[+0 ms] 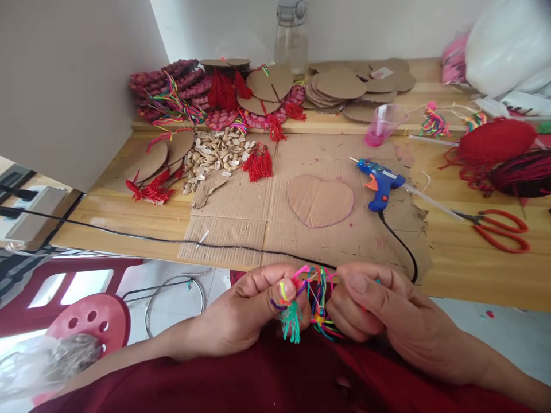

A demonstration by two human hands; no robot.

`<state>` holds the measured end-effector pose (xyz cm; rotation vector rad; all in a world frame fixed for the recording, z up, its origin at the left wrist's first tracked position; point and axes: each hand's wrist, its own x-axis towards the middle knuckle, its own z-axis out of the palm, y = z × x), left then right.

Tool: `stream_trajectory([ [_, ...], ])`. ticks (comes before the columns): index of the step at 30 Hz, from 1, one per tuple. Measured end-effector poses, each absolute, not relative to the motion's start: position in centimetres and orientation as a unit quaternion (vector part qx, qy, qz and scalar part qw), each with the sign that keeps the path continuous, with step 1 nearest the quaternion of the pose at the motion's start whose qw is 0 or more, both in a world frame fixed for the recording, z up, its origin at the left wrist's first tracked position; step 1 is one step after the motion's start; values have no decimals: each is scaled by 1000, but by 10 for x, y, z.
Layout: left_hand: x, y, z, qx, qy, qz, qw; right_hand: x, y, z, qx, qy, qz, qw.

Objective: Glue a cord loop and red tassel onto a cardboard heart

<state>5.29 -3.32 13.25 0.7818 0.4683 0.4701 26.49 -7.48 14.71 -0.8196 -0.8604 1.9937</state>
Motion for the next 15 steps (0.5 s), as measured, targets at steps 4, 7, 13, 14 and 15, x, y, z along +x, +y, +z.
stream_trajectory([
  [4, 52, -31, 133, 370, 225, 225, 873, 262, -70, 142, -322, -326, 798, 392],
  [7, 59, -22, 137, 351, 224, 232, 879, 263, -61, 145, -311, -322, 796, 407],
  [13, 75, -8, 141, 315, 224, 316, 866, 281, -52, 163, -461, -440, 646, 421],
  [14, 75, -7, 140, 313, 225, 326, 863, 284, -52, 164, -503, -494, 584, 401],
  [15, 76, -7, 139, 309, 224, 334, 862, 285, -51, 164, -534, -549, 524, 372],
])
